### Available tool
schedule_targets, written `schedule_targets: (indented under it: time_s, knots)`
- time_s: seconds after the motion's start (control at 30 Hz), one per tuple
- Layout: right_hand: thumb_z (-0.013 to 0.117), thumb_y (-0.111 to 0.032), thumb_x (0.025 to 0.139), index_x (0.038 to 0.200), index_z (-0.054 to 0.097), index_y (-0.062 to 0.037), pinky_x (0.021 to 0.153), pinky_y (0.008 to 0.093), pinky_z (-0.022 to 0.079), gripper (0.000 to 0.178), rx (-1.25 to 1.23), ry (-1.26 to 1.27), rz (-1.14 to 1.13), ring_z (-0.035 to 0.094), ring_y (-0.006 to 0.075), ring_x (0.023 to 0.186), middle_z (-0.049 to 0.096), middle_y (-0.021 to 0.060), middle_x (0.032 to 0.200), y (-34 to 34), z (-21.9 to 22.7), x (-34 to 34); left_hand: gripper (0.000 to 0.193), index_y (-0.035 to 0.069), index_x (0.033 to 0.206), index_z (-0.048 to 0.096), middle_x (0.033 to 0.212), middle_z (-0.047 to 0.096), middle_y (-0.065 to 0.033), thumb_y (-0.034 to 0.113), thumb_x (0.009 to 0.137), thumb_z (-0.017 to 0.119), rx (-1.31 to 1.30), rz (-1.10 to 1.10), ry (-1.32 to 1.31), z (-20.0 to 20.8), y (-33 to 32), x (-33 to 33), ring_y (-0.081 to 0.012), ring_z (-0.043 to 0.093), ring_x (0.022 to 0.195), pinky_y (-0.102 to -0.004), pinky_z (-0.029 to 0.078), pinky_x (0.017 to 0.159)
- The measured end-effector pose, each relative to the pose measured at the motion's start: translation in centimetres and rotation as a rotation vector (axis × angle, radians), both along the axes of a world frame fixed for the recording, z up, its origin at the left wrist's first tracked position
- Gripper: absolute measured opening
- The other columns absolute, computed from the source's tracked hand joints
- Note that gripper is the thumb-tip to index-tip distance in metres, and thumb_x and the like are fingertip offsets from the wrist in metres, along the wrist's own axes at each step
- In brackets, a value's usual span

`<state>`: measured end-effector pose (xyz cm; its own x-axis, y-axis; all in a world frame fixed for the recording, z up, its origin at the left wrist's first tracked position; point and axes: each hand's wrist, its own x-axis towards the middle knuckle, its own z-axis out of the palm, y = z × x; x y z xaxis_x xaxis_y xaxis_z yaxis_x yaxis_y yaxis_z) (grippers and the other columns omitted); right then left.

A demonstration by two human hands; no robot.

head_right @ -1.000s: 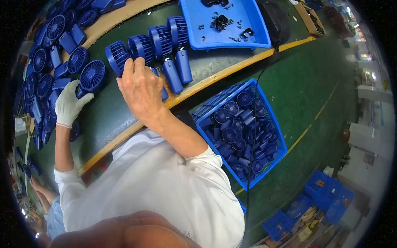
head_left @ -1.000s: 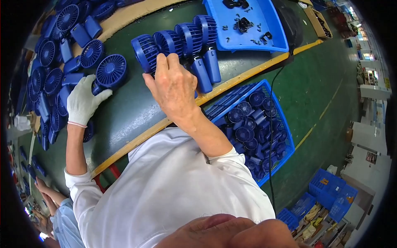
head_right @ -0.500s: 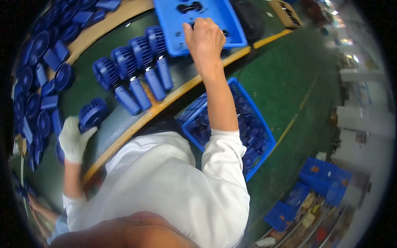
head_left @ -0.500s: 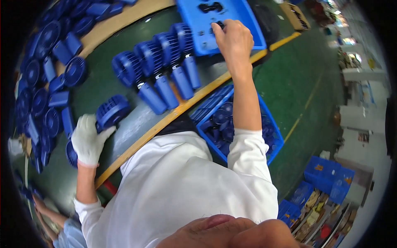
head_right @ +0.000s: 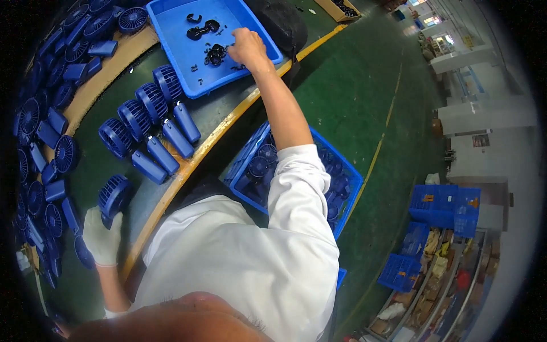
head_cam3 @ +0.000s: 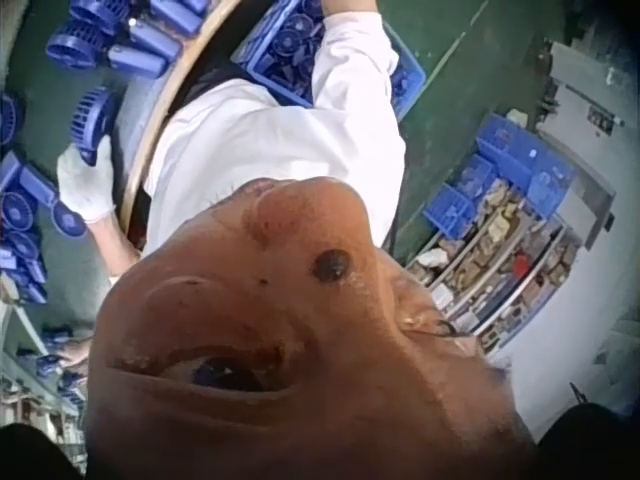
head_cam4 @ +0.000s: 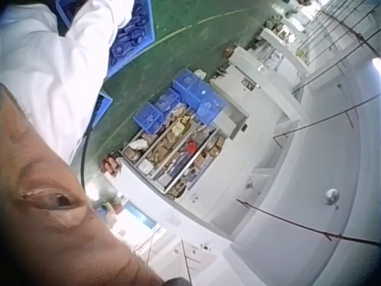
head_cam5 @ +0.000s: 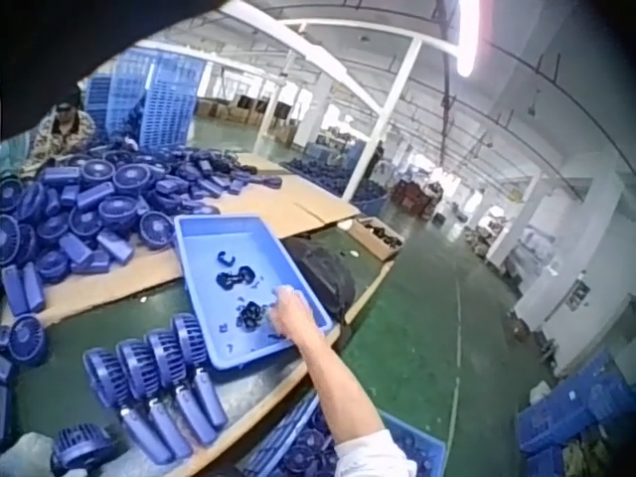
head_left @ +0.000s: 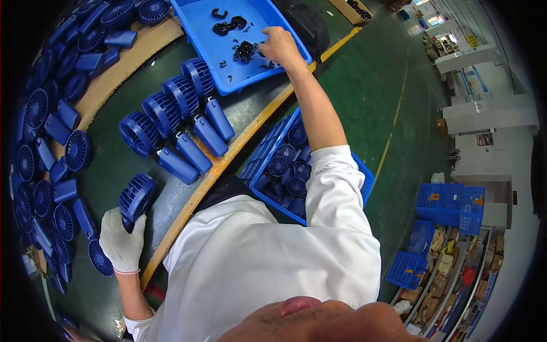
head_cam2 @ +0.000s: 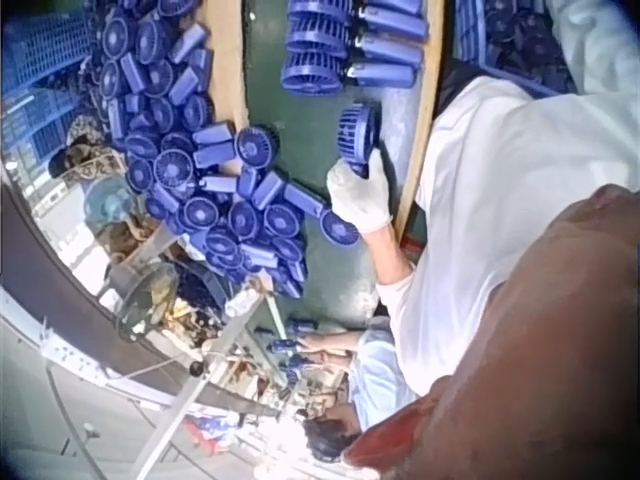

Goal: The person assembles portable fans by hand, fitting a fan head to a body and inserting a small black component into the joint before placing it in a crate. This process is repeated multiple times throughout the video.

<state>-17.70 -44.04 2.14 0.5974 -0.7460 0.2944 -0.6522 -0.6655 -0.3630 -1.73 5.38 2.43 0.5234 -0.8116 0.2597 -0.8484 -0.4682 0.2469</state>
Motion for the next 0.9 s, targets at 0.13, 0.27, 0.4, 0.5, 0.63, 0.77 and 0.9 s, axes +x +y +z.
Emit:
schedule_targets:
  time_s: [0.13,0.27,0.4,0.5,0.63,0.77,0.9]
  knots:
    - [0.071,0.002,0.073,0.135,0.036,0.0166,0.047,0.0238,0.044,0.073,0.643,-0.623,0.218,0.065,0.0171,0.064,0.064,0.0136,0.081,7.2,3.9,1.5,0.035,0.003,0.083,0.057,0.083,0.058,-0.0144,0.021,0.065,0.080,0.023,-0.001,0.026,-1.0,0.5,0.4,-0.0355,0.059,0.077,-0.0428,0.048,0.064]
    - [0.068,0.009,0.073,0.136,0.032,0.0176,0.042,0.0246,0.041,0.073,0.968,-0.935,0.532,0.063,0.0173,0.060,0.061,0.0159,0.082,14.5,4.7,3.3,0.036,0.006,0.076,0.056,0.072,0.056,-0.0125,0.024,0.060,0.082,-0.021,-0.028,0.006,-0.7,1.4,0.1,-0.0369,0.057,0.068,-0.0440,0.045,0.057]
    - [0.070,0.006,0.072,0.124,0.051,0.0106,0.050,0.0248,0.047,0.055,1.181,-1.074,0.537,0.062,0.0144,0.064,0.065,0.0121,0.084,20.9,3.5,2.6,0.030,0.003,0.087,0.067,0.075,0.065,-0.0164,0.025,0.069,0.076,-0.186,0.048,0.182,-0.8,1.3,0.4,-0.0339,0.064,0.067,-0.0398,0.048,0.059]
    - [0.071,0.006,0.075,0.101,0.062,0.0089,0.055,0.0234,0.045,0.028,1.182,-1.053,0.420,0.056,0.0117,0.067,0.060,0.0093,0.086,26.3,3.6,2.0,0.035,0.003,0.082,0.067,0.066,0.064,-0.0128,0.038,0.078,0.067,-0.335,0.300,0.444,-2.9,1.9,0.5,-0.0284,0.061,0.059,-0.0367,0.047,0.059]
    - [0.071,0.011,0.077,0.106,0.058,0.0112,0.069,0.0237,0.049,0.031,1.020,-1.059,0.604,0.056,0.0123,0.078,0.059,0.0092,0.086,31.2,0.2,2.7,0.036,-0.001,0.103,0.067,0.096,0.068,-0.0079,0.029,0.085,0.066,-0.875,0.225,1.165,-2.1,0.1,-0.8,-0.0130,0.062,0.085,-0.0279,0.049,0.079]
    - [0.071,0.009,0.079,0.120,0.052,0.0109,0.073,0.0257,0.053,0.045,1.183,-1.047,0.650,0.062,0.0147,0.083,0.064,0.0132,0.097,34.9,-0.4,4.0,0.036,-0.005,0.107,0.058,0.099,0.064,-0.0115,0.026,0.088,0.059,-0.974,0.087,1.320,-1.8,-1.1,-1.5,-0.0199,0.062,0.097,-0.0328,0.050,0.085]
    - [0.070,0.010,0.079,0.106,0.057,0.0103,0.060,0.0266,0.058,0.030,1.387,-1.034,0.741,0.066,0.0180,0.073,0.060,0.0142,0.100,37.1,-0.1,5.4,0.044,-0.002,0.101,0.063,0.083,0.065,-0.0069,0.038,0.095,0.044,-0.871,0.199,1.243,-0.6,-0.9,-2.0,-0.0124,0.061,0.073,-0.0260,0.050,0.067]
